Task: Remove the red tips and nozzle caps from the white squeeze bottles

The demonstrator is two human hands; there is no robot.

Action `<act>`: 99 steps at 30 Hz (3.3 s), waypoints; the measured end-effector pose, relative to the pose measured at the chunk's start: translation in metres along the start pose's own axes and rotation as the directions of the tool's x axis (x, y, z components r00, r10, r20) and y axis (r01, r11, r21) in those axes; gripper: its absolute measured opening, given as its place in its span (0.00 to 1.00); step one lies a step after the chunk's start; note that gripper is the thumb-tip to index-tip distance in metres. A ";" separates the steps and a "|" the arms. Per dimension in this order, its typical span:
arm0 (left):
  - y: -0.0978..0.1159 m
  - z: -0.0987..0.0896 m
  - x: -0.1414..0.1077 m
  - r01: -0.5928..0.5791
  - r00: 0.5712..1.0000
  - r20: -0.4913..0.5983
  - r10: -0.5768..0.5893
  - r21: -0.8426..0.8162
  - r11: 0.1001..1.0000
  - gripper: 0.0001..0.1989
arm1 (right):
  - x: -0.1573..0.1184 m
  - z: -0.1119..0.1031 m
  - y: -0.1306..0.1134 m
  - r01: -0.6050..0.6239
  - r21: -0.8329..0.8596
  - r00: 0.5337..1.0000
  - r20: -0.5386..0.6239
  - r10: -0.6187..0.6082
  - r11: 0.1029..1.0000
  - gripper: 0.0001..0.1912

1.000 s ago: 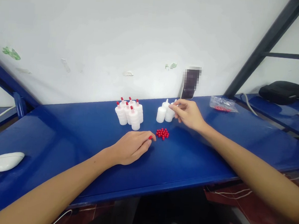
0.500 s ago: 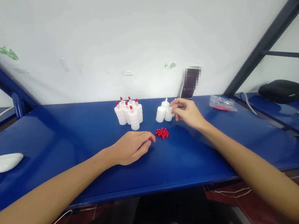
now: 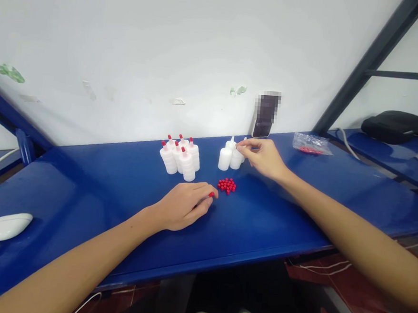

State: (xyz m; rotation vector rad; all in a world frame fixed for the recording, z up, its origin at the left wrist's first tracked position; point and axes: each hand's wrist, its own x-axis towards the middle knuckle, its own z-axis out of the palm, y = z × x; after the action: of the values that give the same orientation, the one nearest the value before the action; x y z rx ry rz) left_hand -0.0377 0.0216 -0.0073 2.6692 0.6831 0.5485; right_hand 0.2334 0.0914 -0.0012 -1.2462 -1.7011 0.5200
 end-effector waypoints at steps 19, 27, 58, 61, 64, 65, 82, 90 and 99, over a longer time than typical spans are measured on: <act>-0.007 0.011 0.003 0.001 0.969 -0.246 0.009 0.039 0.999 0.09 | -0.062 0.032 -0.057 0.505 0.041 0.750 0.473 -0.462 0.862 0.15; -0.007 0.005 0.002 -0.118 0.973 -0.155 0.169 0.293 0.949 0.08 | -0.052 0.023 -0.054 0.367 0.205 0.697 0.585 -0.414 0.908 0.21; -0.002 -0.002 0.004 0.076 0.987 0.130 -0.092 0.121 0.990 0.19 | -0.018 -0.017 -0.030 0.294 -0.471 0.705 0.694 0.144 0.832 0.17; -0.005 0.001 0.003 0.054 0.993 0.101 -0.066 0.111 0.992 0.17 | -0.019 -0.014 -0.029 0.348 -0.411 0.701 0.710 0.057 0.843 0.18; -0.006 0.006 0.001 -0.016 1.000 0.020 0.013 0.136 0.991 0.16 | -0.021 -0.010 -0.034 0.439 -0.470 0.758 0.651 -0.035 0.766 0.17; -0.007 0.007 0.001 -0.038 0.999 -0.029 0.043 0.152 0.988 0.16 | -0.023 -0.007 -0.037 0.457 -0.489 0.782 0.619 -0.073 0.742 0.17; -0.006 0.013 0.003 0.165 0.942 -0.283 -0.178 -0.071 0.984 0.29 | -0.055 0.032 -0.052 0.678 -0.033 0.655 0.481 -0.583 0.734 0.15; -0.002 0.006 0.008 0.226 0.776 -0.560 -0.290 -0.183 0.957 0.24 | -0.036 0.011 -0.044 0.508 -0.087 0.861 0.065 -0.504 0.857 0.13; -0.023 0.001 0.012 0.429 0.513 -0.625 -0.589 -0.407 0.806 0.17 | -0.002 -0.005 -0.014 0.089 -0.352 0.988 -0.085 -0.126 0.932 0.11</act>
State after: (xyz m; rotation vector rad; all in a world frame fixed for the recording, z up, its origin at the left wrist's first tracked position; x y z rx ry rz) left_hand -0.0364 0.0469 -0.0142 1.8066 1.4800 1.4343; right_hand 0.2305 0.0834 0.0115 -1.3898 -1.8089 0.0836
